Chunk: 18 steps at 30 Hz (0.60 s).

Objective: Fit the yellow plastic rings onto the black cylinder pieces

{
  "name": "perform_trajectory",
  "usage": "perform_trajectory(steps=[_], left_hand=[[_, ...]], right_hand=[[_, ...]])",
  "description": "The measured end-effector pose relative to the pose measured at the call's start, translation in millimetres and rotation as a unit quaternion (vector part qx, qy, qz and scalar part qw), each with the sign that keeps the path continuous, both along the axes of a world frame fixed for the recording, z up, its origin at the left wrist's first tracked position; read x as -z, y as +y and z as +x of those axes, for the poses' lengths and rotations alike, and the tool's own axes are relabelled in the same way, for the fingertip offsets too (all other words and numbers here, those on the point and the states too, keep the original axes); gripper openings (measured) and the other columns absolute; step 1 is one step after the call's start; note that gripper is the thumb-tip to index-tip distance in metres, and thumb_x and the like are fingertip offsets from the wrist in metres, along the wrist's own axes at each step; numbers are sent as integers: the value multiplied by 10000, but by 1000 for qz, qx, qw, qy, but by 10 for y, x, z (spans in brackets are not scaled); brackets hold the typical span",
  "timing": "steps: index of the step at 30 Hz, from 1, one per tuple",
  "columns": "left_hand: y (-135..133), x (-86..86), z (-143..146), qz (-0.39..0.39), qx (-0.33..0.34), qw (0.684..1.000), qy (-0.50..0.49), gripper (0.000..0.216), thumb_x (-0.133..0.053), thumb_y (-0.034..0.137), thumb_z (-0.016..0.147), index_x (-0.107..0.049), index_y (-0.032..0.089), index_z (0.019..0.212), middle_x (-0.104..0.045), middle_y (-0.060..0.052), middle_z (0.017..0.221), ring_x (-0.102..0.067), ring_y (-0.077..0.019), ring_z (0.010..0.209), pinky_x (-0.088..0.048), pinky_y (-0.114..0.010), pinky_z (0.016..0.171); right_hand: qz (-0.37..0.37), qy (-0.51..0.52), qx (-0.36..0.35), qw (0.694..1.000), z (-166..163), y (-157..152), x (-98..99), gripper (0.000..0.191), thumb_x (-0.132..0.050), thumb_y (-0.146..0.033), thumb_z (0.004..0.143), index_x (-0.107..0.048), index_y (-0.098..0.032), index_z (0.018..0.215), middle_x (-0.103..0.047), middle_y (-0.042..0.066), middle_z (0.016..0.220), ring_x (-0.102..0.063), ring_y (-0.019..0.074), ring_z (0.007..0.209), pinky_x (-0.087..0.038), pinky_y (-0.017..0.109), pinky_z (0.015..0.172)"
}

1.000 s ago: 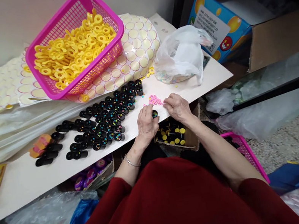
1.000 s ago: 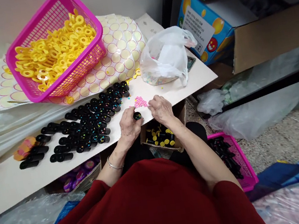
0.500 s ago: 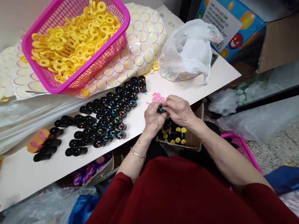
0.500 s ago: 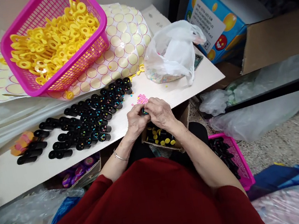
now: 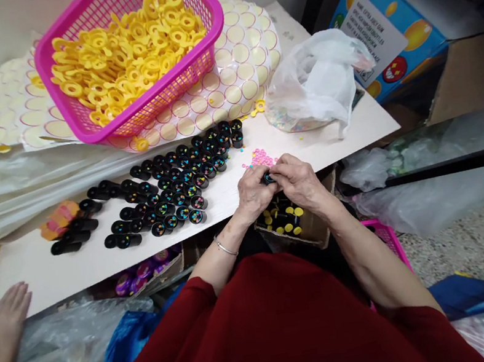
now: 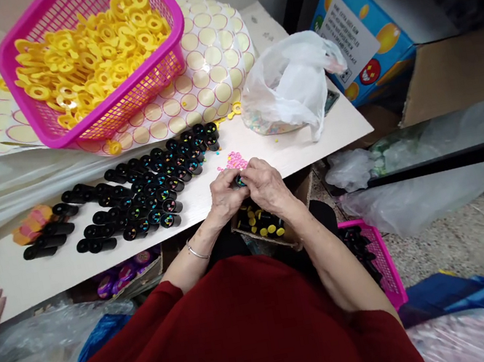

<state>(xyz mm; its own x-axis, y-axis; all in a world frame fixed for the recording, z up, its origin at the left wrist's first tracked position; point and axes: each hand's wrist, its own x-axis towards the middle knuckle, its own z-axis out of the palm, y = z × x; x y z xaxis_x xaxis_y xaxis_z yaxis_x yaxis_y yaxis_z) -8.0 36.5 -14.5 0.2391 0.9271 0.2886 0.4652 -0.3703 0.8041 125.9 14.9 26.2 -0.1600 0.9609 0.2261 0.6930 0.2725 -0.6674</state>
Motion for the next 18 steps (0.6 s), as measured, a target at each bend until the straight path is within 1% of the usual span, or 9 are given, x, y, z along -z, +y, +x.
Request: perform_trajectory(steps=[3, 5, 7, 9, 11, 12, 14, 16, 18], left_hand=[[-3, 7, -3, -3, -2, 1000, 2, 193, -669, 156, 650, -640, 192, 838, -639, -11, 803, -566, -157, 789, -475, -293, 750], [-5, 5, -6, -3, 2, 1000, 3, 174, -679, 176, 665, -637, 197, 832, -632, -7, 786, -563, -153, 771, -473, -290, 737], [-6, 0, -11, -2, 5, 1000, -2, 180, -701, 199, 660, -634, 199, 827, -628, -5, 775, -563, -153, 764, -472, -288, 724], [-7, -3, -15, -4, 5, 1000, -11, 206, -722, 207, 642, -632, 200, 827, -625, -4, 772, -568, -155, 765, -473, -287, 715], [-6, -3, -19, -10, 3, 1000, -21, 224, -726, 196, 626, -632, 198, 830, -624, -4, 778, -573, -156, 768, -475, -289, 713], [-5, -3, -21, -14, 1, 1000, -26, 229, -723, 189, 620, -632, 196, 830, -626, -5, 785, -576, -156, 767, -476, -289, 714], [-3, -1, -23, -23, -2, 999, -35, 230, -715, 180, 616, -633, 193, 831, -632, -8, 805, -580, -154, 770, -479, -290, 720], [0, 1, -23, -30, -6, 999, -40, 227, -711, 186, 617, -634, 191, 830, -636, -9, 818, -582, -151, 768, -480, -290, 724], [2, 4, -20, -34, -11, 999, -39, 229, -718, 201, 613, -635, 187, 826, -635, -8, 804, -578, -150, 758, -481, -291, 718]], right_hand=[[-32, 72, 6, 997, 39, -25, -22, 164, -502, -190, 825, -663, -203, 853, -512, 24, 769, -531, 166, 758, -442, 292, 680], [-47, 117, 23, 992, 83, -44, -40, 152, -523, -203, 808, -664, -212, 864, -535, 18, 783, -543, 159, 751, -450, 292, 687], [-46, 144, 60, 987, 141, -35, -41, 144, -529, -219, 798, -660, -210, 857, -556, 18, 791, -551, 160, 749, -454, 300, 703], [-34, 147, 102, 983, 196, 39, -19, 136, -526, -236, 792, -652, -203, 833, -568, 24, 793, -555, 167, 757, -457, 312, 722], [-28, 123, 125, 984, 229, 201, 9, 141, -518, -239, 790, -645, -196, 834, -584, 38, 822, -561, 179, 780, -461, 324, 746], [-26, 100, 125, 987, 230, 316, 19, 151, -507, -229, 791, -643, -191, 844, -593, 50, 852, -564, 186, 803, -464, 329, 762], [-25, 31, 107, 993, 197, 592, 18, 189, -469, -181, 797, -638, -171, 880, -605, 87, 955, -568, 204, 874, -462, 341, 808], [-24, -63, 76, 995, 120, 892, -6, 239, -429, -108, 783, -631, -141, 906, -593, 133, 1039, -553, 230, 961, -450, 356, 847], [-45, -151, 54, 986, 20, 1167, -32, 301, -406, -63, 769, -619, -134, 968, -571, 157, 1109, -546, 242, 948, -456, 364, 805]])
